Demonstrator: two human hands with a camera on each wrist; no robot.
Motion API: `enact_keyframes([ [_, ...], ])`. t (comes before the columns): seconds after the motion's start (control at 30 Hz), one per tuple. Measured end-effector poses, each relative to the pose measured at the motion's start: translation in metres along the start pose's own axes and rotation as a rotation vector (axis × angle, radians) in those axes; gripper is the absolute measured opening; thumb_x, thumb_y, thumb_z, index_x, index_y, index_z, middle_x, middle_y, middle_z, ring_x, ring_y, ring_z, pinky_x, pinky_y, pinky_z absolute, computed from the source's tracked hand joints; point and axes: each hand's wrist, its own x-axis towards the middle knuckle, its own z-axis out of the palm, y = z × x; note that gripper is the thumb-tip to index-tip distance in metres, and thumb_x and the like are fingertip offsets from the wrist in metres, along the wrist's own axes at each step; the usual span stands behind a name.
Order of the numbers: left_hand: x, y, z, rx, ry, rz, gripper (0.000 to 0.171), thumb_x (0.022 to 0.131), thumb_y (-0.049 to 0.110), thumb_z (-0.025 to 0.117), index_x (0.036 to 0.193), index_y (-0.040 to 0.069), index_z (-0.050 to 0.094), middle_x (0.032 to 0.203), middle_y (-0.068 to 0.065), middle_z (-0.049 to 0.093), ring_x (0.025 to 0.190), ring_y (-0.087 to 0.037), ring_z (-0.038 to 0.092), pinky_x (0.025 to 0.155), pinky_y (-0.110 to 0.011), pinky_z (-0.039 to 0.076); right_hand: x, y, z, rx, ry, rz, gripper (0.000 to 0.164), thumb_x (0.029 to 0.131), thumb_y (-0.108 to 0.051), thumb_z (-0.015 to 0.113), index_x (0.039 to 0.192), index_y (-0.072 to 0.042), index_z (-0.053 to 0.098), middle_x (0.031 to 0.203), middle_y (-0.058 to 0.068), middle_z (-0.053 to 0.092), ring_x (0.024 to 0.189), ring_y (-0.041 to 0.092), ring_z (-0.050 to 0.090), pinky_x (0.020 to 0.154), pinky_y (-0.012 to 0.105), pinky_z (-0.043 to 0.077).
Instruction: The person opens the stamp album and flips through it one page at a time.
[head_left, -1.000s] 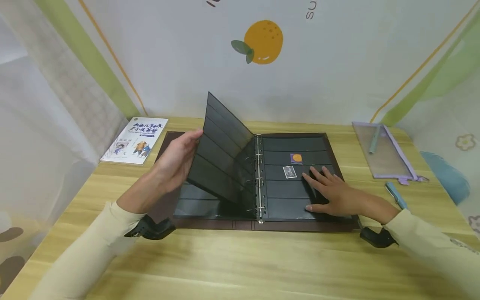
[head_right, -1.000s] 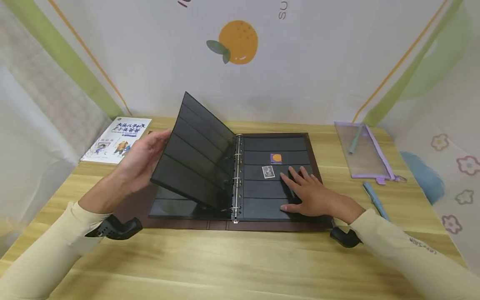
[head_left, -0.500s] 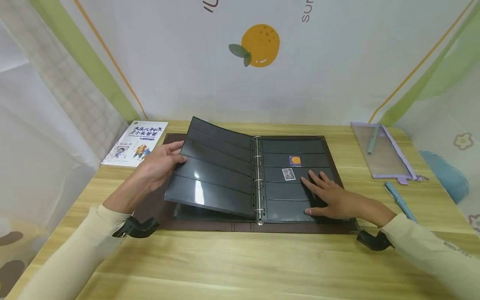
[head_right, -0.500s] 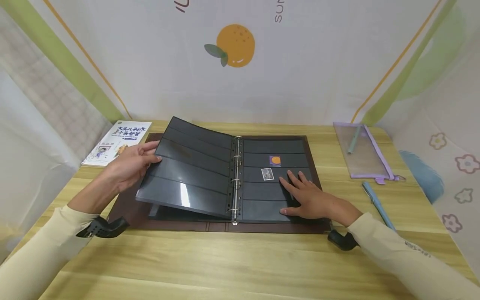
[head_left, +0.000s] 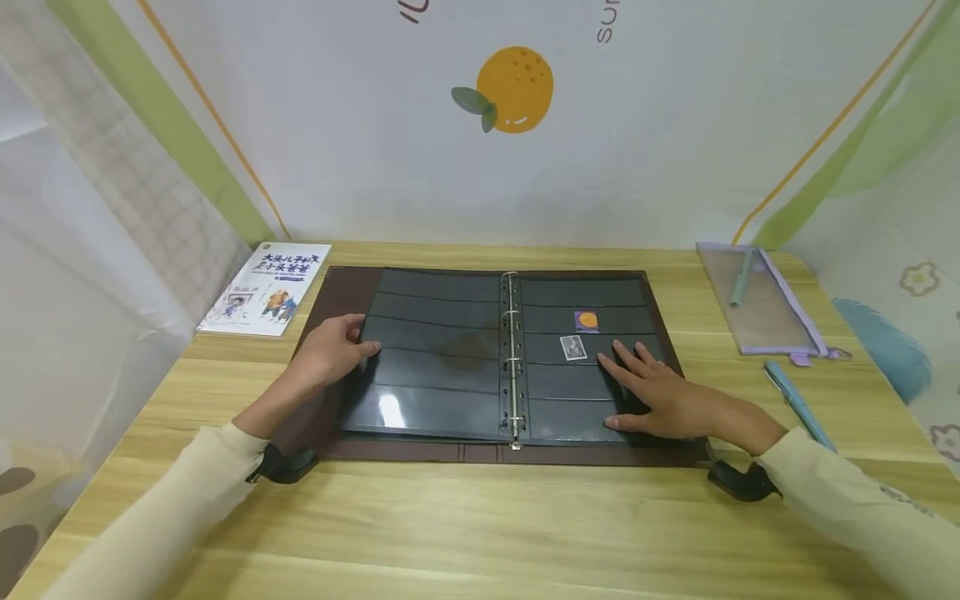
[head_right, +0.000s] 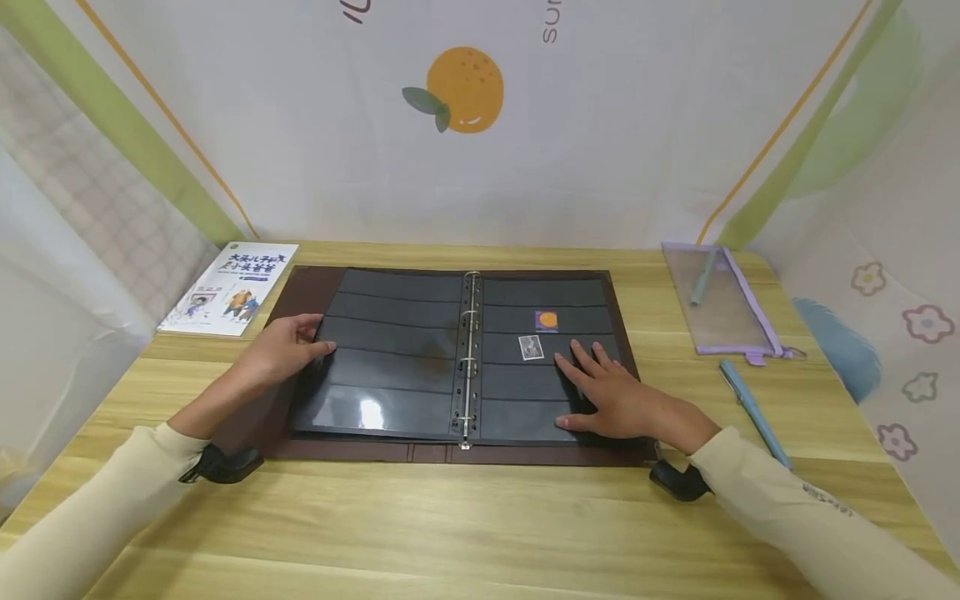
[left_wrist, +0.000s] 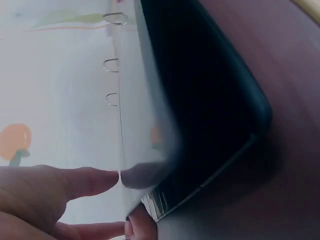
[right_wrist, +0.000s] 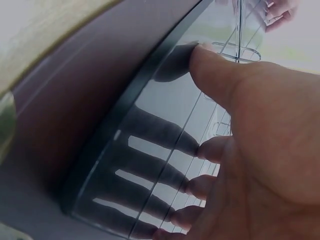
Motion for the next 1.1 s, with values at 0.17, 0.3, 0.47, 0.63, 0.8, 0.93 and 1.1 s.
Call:
enact_keyframes([
  [0.17, -0.002, 0.009, 0.009, 0.267, -0.040, 0.045, 0.073, 0.100, 0.032, 0.061, 0.143, -0.022, 0.038, 0.138, -0.046, 0.044, 0.131, -0.056, 0.045, 0.102, -0.061, 0.046, -0.001, 0.001, 0.000, -0.009, 0.010, -0.005, 0.094, 0.093, -0.053, 0.066, 0.162, -0.006, 0.021, 0.167, 0.030, 0.007, 0.149, 0.062, 0.002, 0.110, 0.079, 0.016],
  [0.3, -0.004, 0.019, 0.019, 0.386, -0.062, 0.055, 0.064, 0.101, 0.035, 0.060, 0.126, -0.023, 0.054, 0.128, -0.046, 0.043, 0.116, -0.055, 0.047, 0.092, -0.056, 0.049, -0.002, 0.002, 0.002, -0.009, 0.014, 0.004, 0.094, 0.093, -0.055, 0.065, 0.162, -0.007, 0.021, 0.167, 0.029, 0.007, 0.149, 0.061, 0.003, 0.111, 0.079, 0.016],
  [0.47, -0.011, 0.029, 0.032, 0.506, -0.021, 0.095, 0.054, 0.101, 0.037, 0.060, 0.108, -0.017, 0.065, 0.125, -0.039, 0.046, 0.107, -0.047, 0.047, 0.083, -0.053, 0.050, -0.003, 0.001, 0.003, -0.021, 0.033, 0.022, 0.094, 0.092, -0.055, 0.066, 0.162, -0.008, 0.023, 0.167, 0.029, 0.009, 0.150, 0.059, 0.002, 0.114, 0.077, 0.004],
  [0.63, -0.017, 0.041, 0.047, 0.538, -0.072, 0.158, 0.071, 0.104, 0.046, 0.053, 0.150, -0.006, 0.043, 0.161, -0.033, 0.025, 0.147, -0.053, 0.026, 0.108, -0.069, 0.034, 0.003, 0.002, -0.011, -0.022, 0.094, 0.034, 0.090, 0.094, -0.053, 0.065, 0.161, -0.007, 0.025, 0.166, 0.031, 0.009, 0.151, 0.058, 0.000, 0.113, 0.078, -0.001],
  [0.8, -0.020, 0.048, 0.060, 0.474, -0.175, 0.211, 0.073, 0.104, 0.050, 0.049, 0.161, 0.012, 0.026, 0.169, -0.023, 0.010, 0.156, -0.046, 0.007, 0.115, -0.072, 0.021, 0.015, 0.012, -0.032, -0.039, 0.181, 0.128, 0.085, 0.099, -0.047, 0.061, 0.161, -0.003, 0.022, 0.163, 0.039, 0.008, 0.149, 0.061, -0.001, 0.114, 0.077, 0.001],
  [0.93, -0.021, 0.050, 0.064, 0.457, -0.206, 0.218, 0.075, 0.103, 0.050, 0.051, 0.163, 0.016, 0.021, 0.170, -0.020, 0.008, 0.157, -0.044, 0.006, 0.116, -0.072, 0.020, 0.023, 0.021, -0.036, -0.092, 0.182, 0.190, 0.082, 0.100, -0.046, 0.060, 0.158, 0.001, 0.026, 0.157, 0.044, 0.018, 0.146, 0.065, 0.004, 0.115, 0.076, 0.005],
  [1.1, -0.021, 0.050, 0.067, 0.458, -0.213, 0.234, 0.075, 0.103, 0.049, 0.051, 0.163, 0.015, 0.022, 0.169, -0.021, 0.009, 0.156, -0.045, 0.009, 0.114, -0.075, 0.020, 0.027, 0.024, -0.032, -0.102, 0.197, 0.214, 0.079, 0.099, -0.044, 0.062, 0.155, 0.004, 0.033, 0.149, 0.047, 0.030, 0.143, 0.067, 0.014, 0.114, 0.076, 0.010],
])
